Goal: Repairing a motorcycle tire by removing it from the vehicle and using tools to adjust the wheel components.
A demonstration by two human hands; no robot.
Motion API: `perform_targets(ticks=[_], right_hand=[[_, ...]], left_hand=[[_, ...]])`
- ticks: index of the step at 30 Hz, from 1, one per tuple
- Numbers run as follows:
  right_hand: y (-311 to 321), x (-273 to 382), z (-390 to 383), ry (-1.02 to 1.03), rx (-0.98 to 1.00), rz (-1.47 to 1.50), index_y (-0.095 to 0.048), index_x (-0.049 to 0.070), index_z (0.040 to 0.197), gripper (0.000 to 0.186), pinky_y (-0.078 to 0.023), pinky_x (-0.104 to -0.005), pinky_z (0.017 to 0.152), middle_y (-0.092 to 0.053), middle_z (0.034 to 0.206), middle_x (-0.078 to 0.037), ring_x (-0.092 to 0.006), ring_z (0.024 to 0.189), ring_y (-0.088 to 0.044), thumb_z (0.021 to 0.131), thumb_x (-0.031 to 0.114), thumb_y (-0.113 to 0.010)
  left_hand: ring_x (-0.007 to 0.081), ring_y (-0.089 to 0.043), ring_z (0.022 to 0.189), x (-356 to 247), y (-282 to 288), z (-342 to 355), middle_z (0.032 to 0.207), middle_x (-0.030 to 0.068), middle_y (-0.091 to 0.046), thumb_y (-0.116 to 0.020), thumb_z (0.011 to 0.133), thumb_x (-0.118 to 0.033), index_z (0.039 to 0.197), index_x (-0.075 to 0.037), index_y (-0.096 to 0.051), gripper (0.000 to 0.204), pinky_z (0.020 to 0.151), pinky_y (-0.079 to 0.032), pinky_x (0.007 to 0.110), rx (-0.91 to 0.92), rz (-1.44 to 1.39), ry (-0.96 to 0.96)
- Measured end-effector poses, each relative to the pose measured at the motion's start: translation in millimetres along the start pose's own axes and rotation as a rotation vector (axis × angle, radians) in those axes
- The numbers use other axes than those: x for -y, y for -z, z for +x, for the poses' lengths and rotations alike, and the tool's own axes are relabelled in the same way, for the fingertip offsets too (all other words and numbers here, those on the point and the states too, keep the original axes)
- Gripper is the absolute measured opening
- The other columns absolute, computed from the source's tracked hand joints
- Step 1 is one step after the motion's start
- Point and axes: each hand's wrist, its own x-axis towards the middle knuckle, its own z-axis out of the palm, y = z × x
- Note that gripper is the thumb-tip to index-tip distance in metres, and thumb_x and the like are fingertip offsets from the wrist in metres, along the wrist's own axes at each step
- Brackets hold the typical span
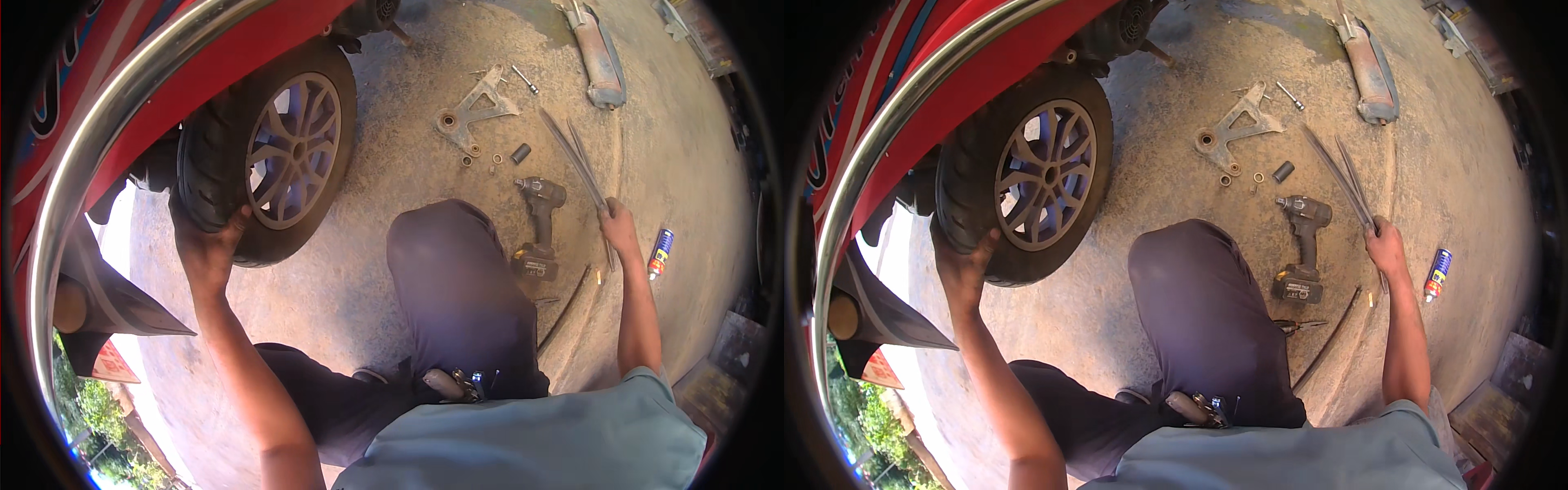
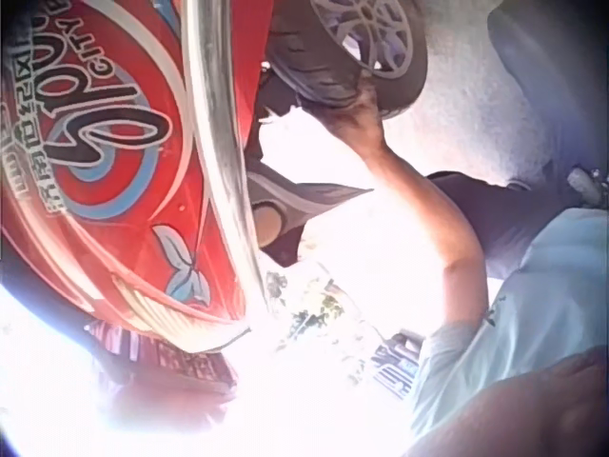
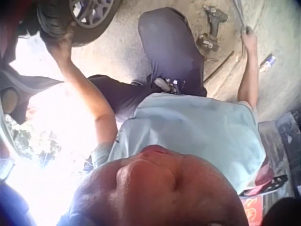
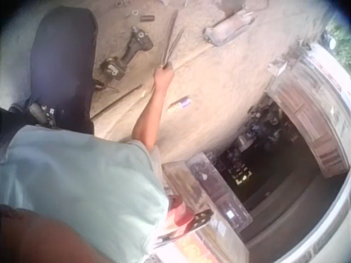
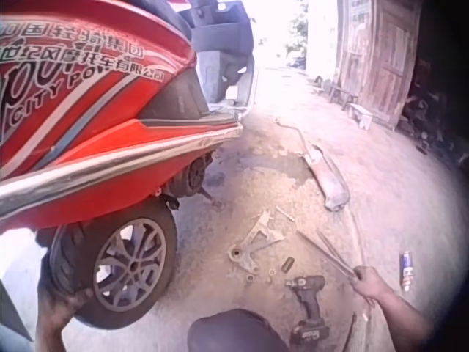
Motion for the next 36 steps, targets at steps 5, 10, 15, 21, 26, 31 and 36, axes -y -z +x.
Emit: perform_targets(ticks=[5,10,15,21,26,31,36], right_hand=[[46.2,189.2,-46.9,0.291,-0.18,0.019,-0.066,0.003,0.116,0.021,-0.054,-0.0474,0.075,-0.07,0.089,-0.023,-0.0399,0.085,-0.07,0.099,0.015,-0.062],[37.3,285.2,-48.5,0.472,-0.322,-0.046,-0.068,0.003,0.116,0.023,-0.055,-0.0495,0.077,-0.071,0.094,-0.022,-0.039,0.089,-0.071,0.095,0.009,-0.061],[24.2,331.1,-43.9,0.471,-0.344,-0.074,-0.068,0.0,0.107,0.019,-0.056,-0.049,0.076,-0.072,0.088,-0.022,-0.0391,0.085,-0.072,0.089,0.003,-0.061],[28.8,338.8,-6.6,0.553,-0.478,-0.232,-0.069,0.002,0.104,0.017,-0.058,-0.0481,0.076,-0.072,0.09,-0.021,-0.0381,0.085,-0.072,0.09,0.006,-0.059],[58.8,329.9,10.8,0.789,-0.594,-0.387,-0.07,0.005,0.111,0.023,-0.059,-0.047,0.073,-0.072,0.091,-0.014,-0.0349,0.084,-0.072,0.09,0.005,-0.058],[81.3,335.7,25.7,0.829,-0.601,-0.509,-0.07,0.007,0.121,0.031,-0.06,-0.0446,0.071,-0.073,0.089,-0.012,-0.0315,0.084,-0.072,0.092,0.006,-0.058],[109.8,323.2,128.8,0.979,-0.657,-0.451,-0.07,0.011,0.105,0.023,-0.057,-0.0446,0.068,-0.072,0.082,-0.012,-0.0294,0.077,-0.071,0.097,0.03,-0.063]], left_hand=[[0.0342,-0.053,0.132,0.5,-1.2,1.4,0.14,0.0229,-0.056,-0.093,0.071,-0.046,0.147,0.004,-0.041,0.104,0.113,-0.038,0.042,-0.003,0.008,0.016],[0.0342,-0.055,0.13,4.9,-6.5,0.9,0.138,0.0218,-0.058,-0.092,0.073,-0.046,0.145,0.002,-0.045,0.098,0.111,-0.039,0.042,-0.017,-0.035,-0.029],[0.0345,-0.057,0.127,5.1,-5.3,-2.0,0.135,0.0208,-0.06,-0.091,0.074,-0.045,0.143,0.0,-0.047,0.094,0.109,-0.041,0.042,-0.038,-0.08,-0.087],[0.0361,-0.06,0.124,11.4,-7.3,-2.5,0.133,0.021,-0.062,-0.091,0.073,-0.045,0.142,-0.001,-0.048,0.093,0.106,-0.044,0.043,-0.053,-0.109,-0.121],[0.0322,-0.059,0.126,6.5,-4.0,-3.7,0.136,0.0213,-0.06,-0.089,0.075,-0.045,0.143,0.004,-0.048,0.093,0.109,-0.042,0.04,-0.04,-0.036,-0.12],[0.0368,-0.057,0.128,5.4,-3.9,-1.3,0.135,0.0225,-0.06,-0.091,0.073,-0.045,0.145,0.001,-0.045,0.097,0.109,-0.042,0.043,-0.045,-0.067,-0.094],[0.0373,-0.054,0.13,6.9,-5.8,1.6,0.138,0.0234,-0.057,-0.091,0.073,-0.047,0.147,0.003,-0.042,0.102,0.112,-0.038,0.043,-0.037,-0.048,-0.054]])
